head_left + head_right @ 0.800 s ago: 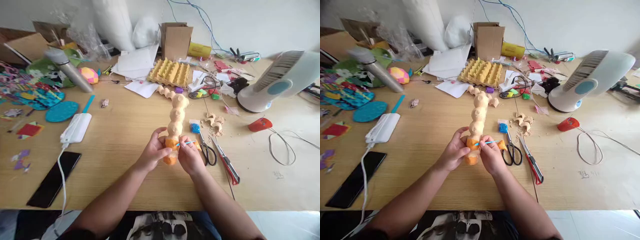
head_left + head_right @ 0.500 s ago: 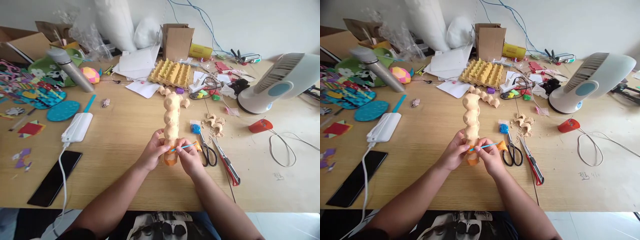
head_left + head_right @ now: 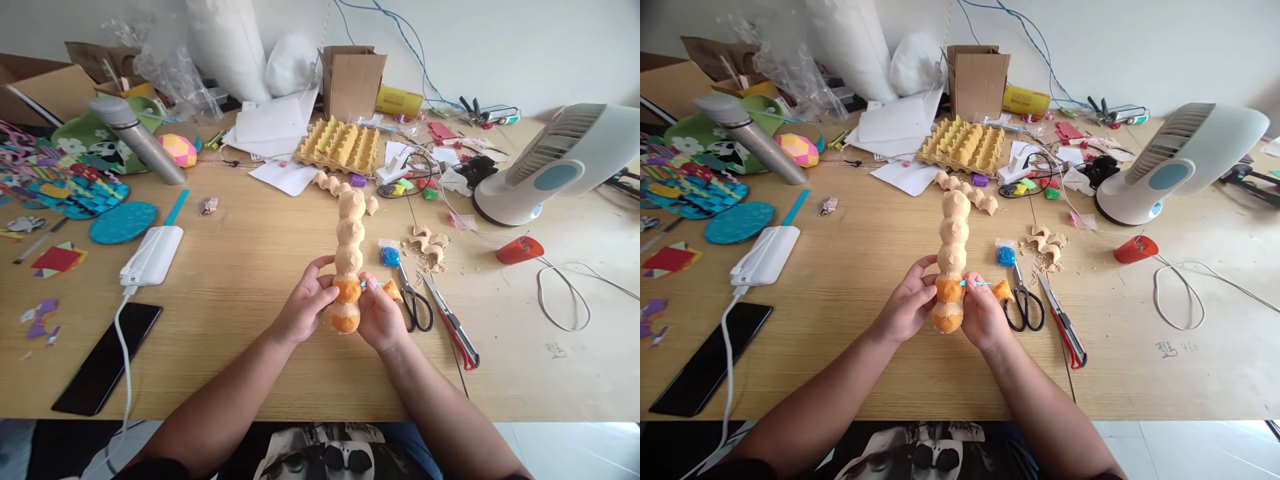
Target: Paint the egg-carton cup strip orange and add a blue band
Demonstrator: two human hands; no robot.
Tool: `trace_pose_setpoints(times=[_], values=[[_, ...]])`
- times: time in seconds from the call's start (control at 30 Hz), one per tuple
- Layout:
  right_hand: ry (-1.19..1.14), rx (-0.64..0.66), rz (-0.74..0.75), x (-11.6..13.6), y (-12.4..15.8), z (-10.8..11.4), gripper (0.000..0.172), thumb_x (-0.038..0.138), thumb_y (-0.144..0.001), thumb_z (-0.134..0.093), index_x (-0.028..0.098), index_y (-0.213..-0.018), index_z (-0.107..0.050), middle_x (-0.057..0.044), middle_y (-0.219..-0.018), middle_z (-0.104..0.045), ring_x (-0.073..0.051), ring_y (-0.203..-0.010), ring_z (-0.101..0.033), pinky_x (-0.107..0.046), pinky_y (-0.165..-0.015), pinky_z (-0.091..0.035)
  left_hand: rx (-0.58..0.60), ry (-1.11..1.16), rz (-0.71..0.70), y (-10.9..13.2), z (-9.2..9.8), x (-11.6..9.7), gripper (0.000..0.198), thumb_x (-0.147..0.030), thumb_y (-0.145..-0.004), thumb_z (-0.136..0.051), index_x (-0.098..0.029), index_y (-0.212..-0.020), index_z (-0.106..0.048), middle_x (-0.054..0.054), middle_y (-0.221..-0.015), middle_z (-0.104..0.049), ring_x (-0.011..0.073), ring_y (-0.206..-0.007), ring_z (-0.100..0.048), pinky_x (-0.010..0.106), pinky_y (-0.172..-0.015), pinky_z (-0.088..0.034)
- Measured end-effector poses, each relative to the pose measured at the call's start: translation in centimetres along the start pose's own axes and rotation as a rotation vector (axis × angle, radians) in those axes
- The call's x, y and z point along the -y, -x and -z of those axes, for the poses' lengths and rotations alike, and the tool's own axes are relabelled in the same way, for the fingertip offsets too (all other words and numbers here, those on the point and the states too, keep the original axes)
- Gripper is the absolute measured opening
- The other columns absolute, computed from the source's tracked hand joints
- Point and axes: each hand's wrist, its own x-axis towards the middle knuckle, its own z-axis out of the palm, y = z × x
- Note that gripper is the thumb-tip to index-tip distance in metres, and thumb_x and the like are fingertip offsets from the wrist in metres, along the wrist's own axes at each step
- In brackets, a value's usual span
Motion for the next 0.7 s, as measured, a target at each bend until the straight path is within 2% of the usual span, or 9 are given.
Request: trace_pose_setpoints(times=[0.2,0.5,0.7], values=[[-0.006,0.007,-0.023,-0.09,0.11,0.12,0.031,0.037,-0.079,-0.095,0.025,-0.085,-0.067,0.004,-0.083,-0.071,-0.016,-0.079,-0.068,-0.029,-0.075,-0.056,0.006,-0.055,-0.021,0.14,-0.15,-0.01,0.069,-0.034,-0.088,-0.087,-0.025,-0.145,-0.048,0.005,-0.104,-0.081,0.021,-0.097,-0.075,0.034,-0.088,-0.055],[-0.038,0.0,-0.043,-0.72,0.08,0.31,0.032,0.035,-0.078,-0.094,0.025,-0.085,-0.064,0.005,-0.08,-0.07,-0.016,-0.075,-0.066,-0.029,-0.071,-0.055,-0.048,0.008,0.015,0.15,-0.1,0.12,0.073,-0.03,-0.081,-0.093,-0.026,-0.138,-0.047,0.001,-0.094,-0.081,0.0173,-0.085,-0.075,0.029,-0.079,-0.055],[-0.075,-0.012,-0.047,-0.71,0.15,0.33,0.031,0.034,-0.08,-0.094,0.025,-0.085,-0.065,0.006,-0.08,-0.071,-0.015,-0.076,-0.068,-0.028,-0.074,-0.057,-0.068,0.045,0.063,-0.07,0.19,0.0,0.081,-0.037,-0.081,-0.094,-0.028,-0.145,-0.045,0.001,-0.094,-0.08,0.0182,-0.083,-0.076,0.029,-0.077,-0.055]])
